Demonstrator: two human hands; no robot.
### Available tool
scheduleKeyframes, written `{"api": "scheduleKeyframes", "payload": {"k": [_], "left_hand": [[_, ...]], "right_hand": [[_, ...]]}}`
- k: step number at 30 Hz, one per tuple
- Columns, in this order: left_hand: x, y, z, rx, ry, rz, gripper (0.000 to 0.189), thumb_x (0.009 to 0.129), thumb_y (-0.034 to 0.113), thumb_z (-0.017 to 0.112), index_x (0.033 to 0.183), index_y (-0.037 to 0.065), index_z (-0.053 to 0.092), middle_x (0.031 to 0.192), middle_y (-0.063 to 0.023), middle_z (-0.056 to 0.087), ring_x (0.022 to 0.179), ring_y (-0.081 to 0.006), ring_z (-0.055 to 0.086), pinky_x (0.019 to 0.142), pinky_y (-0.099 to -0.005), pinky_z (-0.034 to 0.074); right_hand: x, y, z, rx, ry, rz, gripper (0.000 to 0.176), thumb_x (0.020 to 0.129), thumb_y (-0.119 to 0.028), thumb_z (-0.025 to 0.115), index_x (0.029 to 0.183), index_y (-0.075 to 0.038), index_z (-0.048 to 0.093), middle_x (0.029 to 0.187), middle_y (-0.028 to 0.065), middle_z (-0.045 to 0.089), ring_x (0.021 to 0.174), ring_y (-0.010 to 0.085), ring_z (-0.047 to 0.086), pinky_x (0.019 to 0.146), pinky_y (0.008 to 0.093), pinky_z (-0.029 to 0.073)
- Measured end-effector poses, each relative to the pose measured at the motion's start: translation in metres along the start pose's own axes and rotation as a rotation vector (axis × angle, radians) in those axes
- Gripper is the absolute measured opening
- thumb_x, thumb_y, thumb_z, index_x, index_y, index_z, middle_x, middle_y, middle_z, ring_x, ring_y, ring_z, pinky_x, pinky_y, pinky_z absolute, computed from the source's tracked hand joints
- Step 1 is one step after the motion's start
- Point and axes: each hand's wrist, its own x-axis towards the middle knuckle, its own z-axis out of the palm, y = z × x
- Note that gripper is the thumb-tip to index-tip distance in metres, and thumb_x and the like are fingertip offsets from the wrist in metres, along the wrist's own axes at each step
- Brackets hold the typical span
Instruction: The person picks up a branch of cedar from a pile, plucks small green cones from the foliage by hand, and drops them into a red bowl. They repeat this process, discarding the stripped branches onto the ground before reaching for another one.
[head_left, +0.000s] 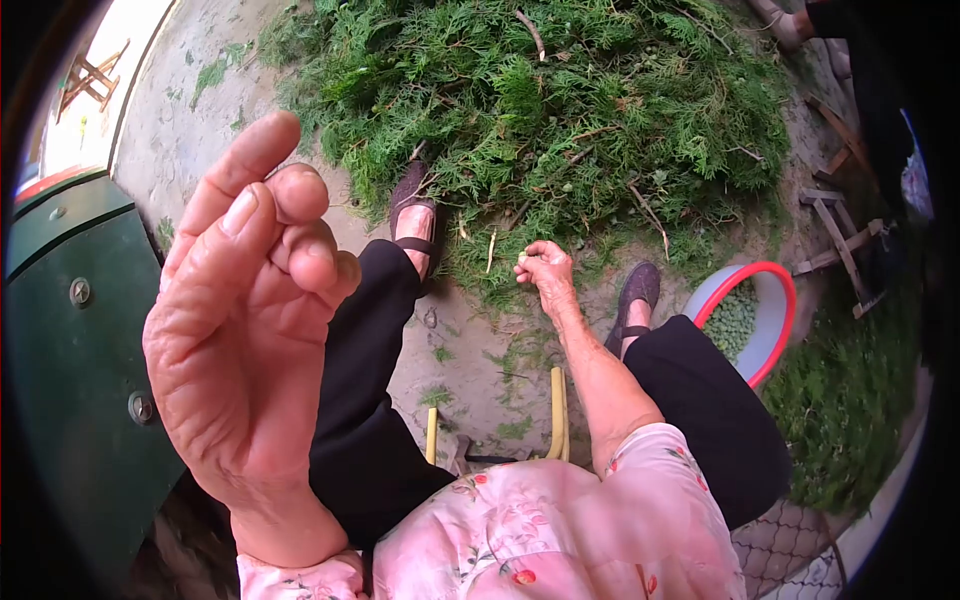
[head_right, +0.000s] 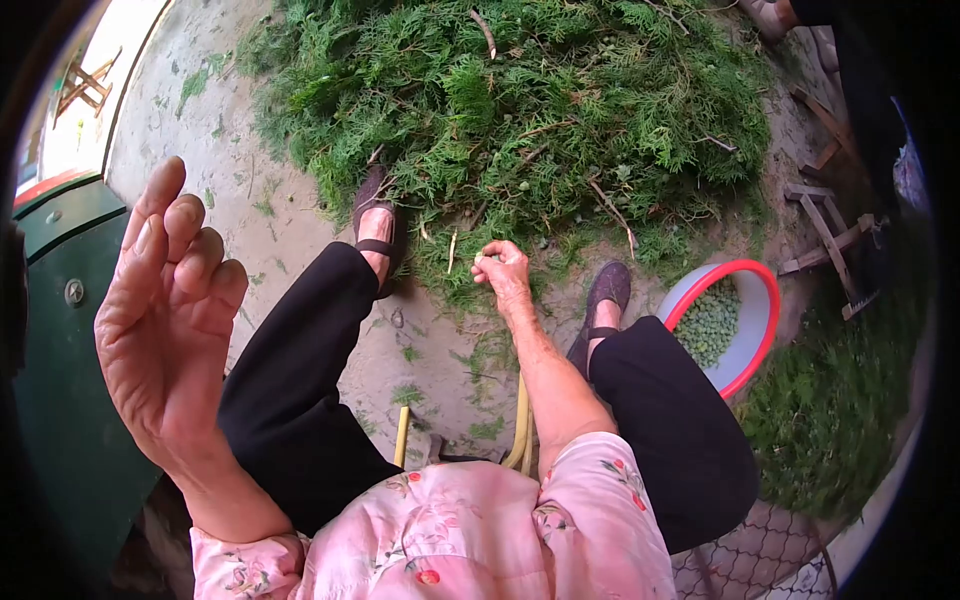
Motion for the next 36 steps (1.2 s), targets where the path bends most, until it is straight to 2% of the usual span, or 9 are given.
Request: {"api": "scheduleKeyframes", "payload": {"k": [2,7,12,18,21,29,32,34,36], "left_hand": [[0.001,-0.001,0.003,0.021,-0.004,0.001,0.044,0.090,0.003,0.044,0.130,-0.007,0.030,0.094,-0.0074,0.049,0.069,-0.0118,0.044,0.062,-0.0251,0.038],[0.002,-0.005,0.003,0.025,-0.041,-0.017,0.043,0.090,0.003,0.045,0.130,-0.007,0.031,0.097,-0.0090,0.052,0.070,-0.0113,0.045,0.064,-0.0254,0.040],[0.003,-0.006,0.006,0.021,-0.055,-0.033,0.044,0.090,0.003,0.045,0.130,-0.007,0.031,0.099,-0.0101,0.053,0.070,-0.0109,0.045,0.067,-0.0257,0.043],[0.004,-0.007,0.004,0.016,-0.070,-0.044,0.044,0.090,0.004,0.046,0.130,-0.006,0.032,0.098,-0.0099,0.053,0.070,-0.0110,0.046,0.067,-0.0251,0.043],[0.004,-0.008,0.005,0.019,-0.066,-0.043,0.043,0.090,0.003,0.047,0.130,-0.006,0.032,0.097,-0.0096,0.053,0.070,-0.0112,0.046,0.067,-0.0250,0.043],[0.005,-0.008,0.005,0.035,-0.082,-0.046,0.043,0.089,0.004,0.047,0.129,-0.006,0.033,0.098,-0.0096,0.054,0.070,-0.0119,0.049,0.066,-0.0245,0.043],[0.002,-0.008,0.010,0.128,-0.125,-0.052,0.039,0.088,0.006,0.050,0.124,-0.007,0.041,0.094,-0.0080,0.057,0.072,-0.0110,0.051,0.067,-0.0237,0.043],[-0.003,-0.012,0.019,0.649,-0.102,0.146,0.030,0.087,0.007,0.053,0.114,-0.005,0.053,0.090,-0.0065,0.060,0.076,-0.0104,0.055,0.068,-0.0221,0.044],[-0.001,-0.021,0.013,1.087,-0.245,0.411,0.021,0.083,0.008,0.057,0.102,-0.001,0.061,0.089,-0.0076,0.061,0.078,-0.0133,0.057,0.069,-0.0241,0.044]], "right_hand": [[-0.005,-0.003,-0.002,0.177,-0.078,0.086,0.018,0.077,0.000,0.060,0.093,0.002,0.051,0.077,0.0071,0.057,0.061,0.0142,0.059,0.050,0.0222,0.049],[-0.017,-0.005,0.000,0.070,-0.237,0.109,0.032,0.080,-0.005,0.062,0.110,0.004,0.055,0.070,0.0020,0.058,0.055,0.0059,0.053,0.045,0.0184,0.044],[-0.026,0.002,-0.002,-0.098,-0.231,0.096,0.034,0.076,-0.012,0.071,0.102,0.004,0.057,0.068,0.0022,0.058,0.048,0.0044,0.050,0.036,0.0167,0.037],[-0.026,0.013,-0.016,0.105,-0.191,0.092,0.026,0.079,-0.007,0.065,0.100,0.003,0.053,0.070,0.0067,0.059,0.053,0.0107,0.058,0.040,0.0210,0.047],[-0.021,0.021,-0.035,0.087,-0.178,0.105,0.023,0.084,-0.010,0.061,0.101,0.004,0.053,0.081,0.0124,0.062,0.063,0.0181,0.063,0.046,0.0257,0.052],[-0.019,0.016,-0.045,0.415,-0.211,0.154,0.026,0.088,-0.014,0.057,0.105,0.005,0.053,0.087,0.0138,0.061,0.068,0.0195,0.062,0.057,0.0296,0.054],[-0.024,0.000,-0.032,0.389,-0.262,0.131,0.023,0.088,-0.011,0.055,0.106,0.004,0.054,0.090,0.0140,0.061,0.076,0.0189,0.062,0.064,0.0302,0.054],[-0.029,-0.022,-0.013,0.444,-0.321,0.089,0.023,0.087,-0.009,0.056,0.106,0.004,0.054,0.088,0.0128,0.061,0.070,0.0189,0.062,0.062,0.0300,0.054],[-0.037,-0.049,0.006,0.477,-0.407,0.051,0.023,0.087,-0.009,0.056,0.106,0.004,0.055,0.088,0.0129,0.062,0.071,0.0186,0.062,0.062,0.0300,0.054]]}}
